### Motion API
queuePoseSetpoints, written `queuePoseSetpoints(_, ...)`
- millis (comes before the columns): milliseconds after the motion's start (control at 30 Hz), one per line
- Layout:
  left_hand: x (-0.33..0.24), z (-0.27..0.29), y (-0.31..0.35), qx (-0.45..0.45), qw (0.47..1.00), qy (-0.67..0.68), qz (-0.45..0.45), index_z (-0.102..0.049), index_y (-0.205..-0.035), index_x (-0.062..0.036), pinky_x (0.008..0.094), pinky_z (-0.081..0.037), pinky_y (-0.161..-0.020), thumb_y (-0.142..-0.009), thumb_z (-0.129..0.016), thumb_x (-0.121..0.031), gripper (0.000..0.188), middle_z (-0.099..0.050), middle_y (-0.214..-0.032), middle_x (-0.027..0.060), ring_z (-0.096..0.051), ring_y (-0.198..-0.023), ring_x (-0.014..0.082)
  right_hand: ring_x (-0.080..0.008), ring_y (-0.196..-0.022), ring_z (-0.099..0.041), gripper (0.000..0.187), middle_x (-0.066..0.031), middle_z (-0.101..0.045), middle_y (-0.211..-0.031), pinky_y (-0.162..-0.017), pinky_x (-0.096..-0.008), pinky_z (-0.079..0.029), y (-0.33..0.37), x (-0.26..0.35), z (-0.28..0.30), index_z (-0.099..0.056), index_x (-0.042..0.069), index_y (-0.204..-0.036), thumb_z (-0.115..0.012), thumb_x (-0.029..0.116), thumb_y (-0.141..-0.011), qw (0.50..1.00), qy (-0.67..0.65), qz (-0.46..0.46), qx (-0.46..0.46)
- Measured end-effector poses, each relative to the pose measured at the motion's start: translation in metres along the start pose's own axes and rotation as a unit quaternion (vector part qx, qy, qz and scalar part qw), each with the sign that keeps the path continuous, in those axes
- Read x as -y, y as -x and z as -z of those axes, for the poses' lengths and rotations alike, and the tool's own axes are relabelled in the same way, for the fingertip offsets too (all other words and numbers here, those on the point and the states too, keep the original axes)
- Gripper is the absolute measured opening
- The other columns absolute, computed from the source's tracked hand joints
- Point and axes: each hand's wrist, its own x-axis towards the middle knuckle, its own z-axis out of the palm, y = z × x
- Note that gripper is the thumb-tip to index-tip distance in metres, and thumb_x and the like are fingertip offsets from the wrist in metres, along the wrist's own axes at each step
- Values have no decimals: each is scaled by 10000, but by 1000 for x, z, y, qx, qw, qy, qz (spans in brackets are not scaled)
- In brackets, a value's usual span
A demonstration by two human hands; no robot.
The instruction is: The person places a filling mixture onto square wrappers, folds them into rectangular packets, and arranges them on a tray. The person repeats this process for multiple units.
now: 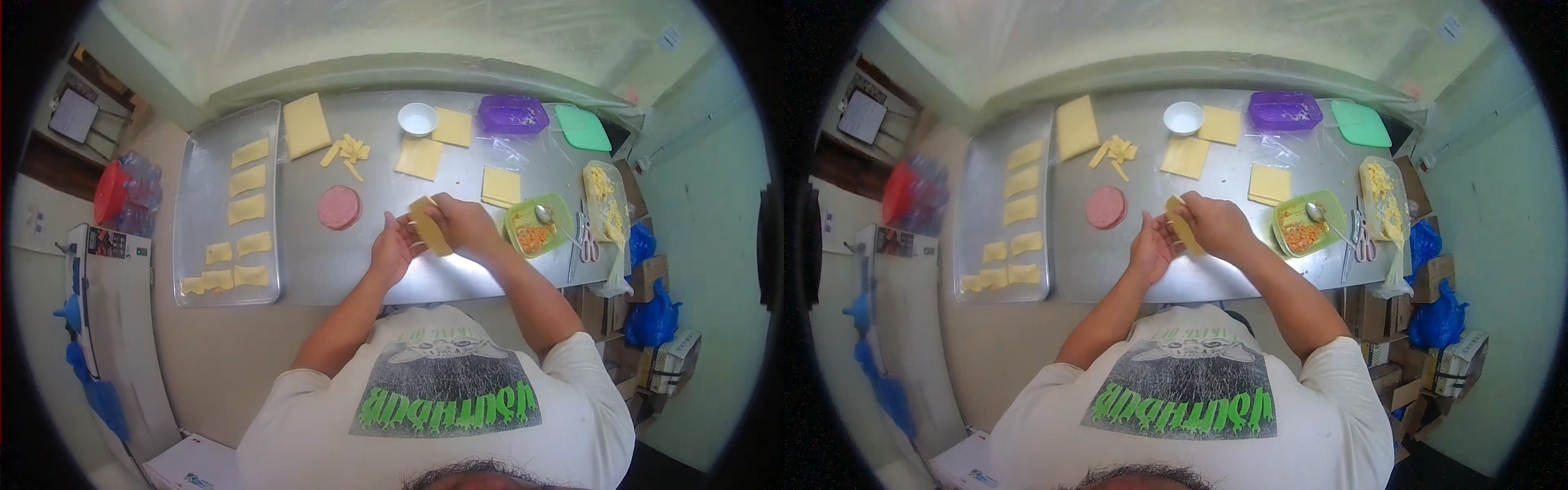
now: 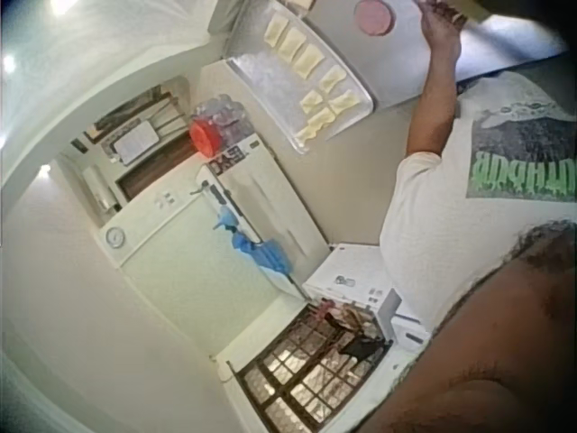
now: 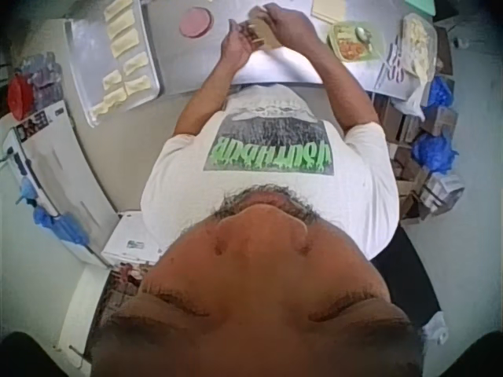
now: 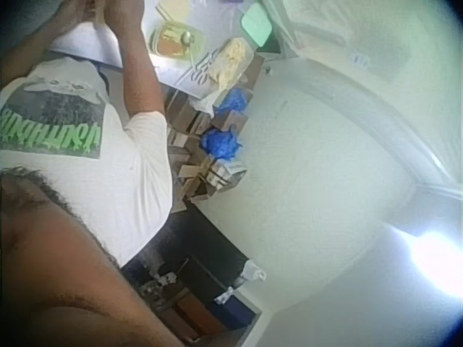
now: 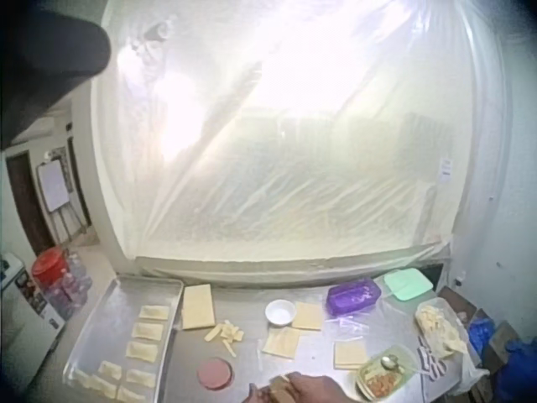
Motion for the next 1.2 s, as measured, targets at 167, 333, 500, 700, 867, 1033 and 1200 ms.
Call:
queuePoseSetpoints(167,-18,12,20,117,980,71,147,-464,-1523,-47,515,-373,-1173,-1018,-203,-764,915,-555,-1476,191,-502,-1371,304,-285,-672,-701,293,-143,-690,-784,-591,-425,-548,23,20,5,-614,47,-1101,-532,326,-1071,976,-154,152,-5)
queuePoseSetpoints(333,-20,14,36,356,828,336,275,-510,-1478,-33,493,-411,-1151,-995,-287,-788,924,-587,-1449,187,-578,-1314,312,-246,-712,-699,283,-164,-689,-842,-655,-399,-568,39,57,-24,-635,46,-1104,-567,316,-1053,986,-139,88,34)
queuePoseSetpoints(500,-27,12,53,317,900,132,270,-389,-1595,-106,531,-320,-1201,-954,-210,-852,999,-470,-1584,140,-466,-1429,317,-303,-753,-715,206,-189,-722,-930,-686,-448,-581,65,62,-14,-631,57,-993,-535,232,-1042,956,-288,-29,57)
queuePoseSetpoints(700,-22,18,61,276,875,294,267,-455,-1541,-139,553,-291,-1231,-978,-243,-815,905,-491,-1555,154,-474,-1421,362,-357,-768,-704,272,-176,-714,-833,-673,-442,-529,44,67,-40,-656,26,-1002,-527,258,-1061,987,74,-111,87)
queuePoseSetpoints(867,-46,-13,82,148,979,45,134,-507,-1452,-47,477,-412,-1155,-1053,-404,-628,713,-560,-1449,172,-556,-1333,310,-243,-757,-689,361,-153,-716,-831,-705,-378,-524,49,13,-49,-672,6,-1054,-512,328,-1094,953,-225,-194,-55)
queuePoseSetpoints(1033,-6,-9,60,-91,917,-373,-110,-642,-1230,-6,352,-544,-852,-1080,-567,-327,361,-729,-1083,123,-706,-983,219,-93,-930,-591,296,-48,-669,-1004,-839,-288,-499,61,-11,-62,-607,7,-1165,-469,265,-1125,914,-368,-170,-9)
queuePoseSetpoints(1200,10,-42,54,-195,787,-532,-246,-632,-1027,7,402,-527,-716,-1110,-485,-316,364,-714,-888,199,-713,-810,288,-197,-800,-648,308,-131,-686,-875,-747,-357,-517,63,-19,-84,-616,18,-1118,-493,300,-1115,914,-353,-137,-142)
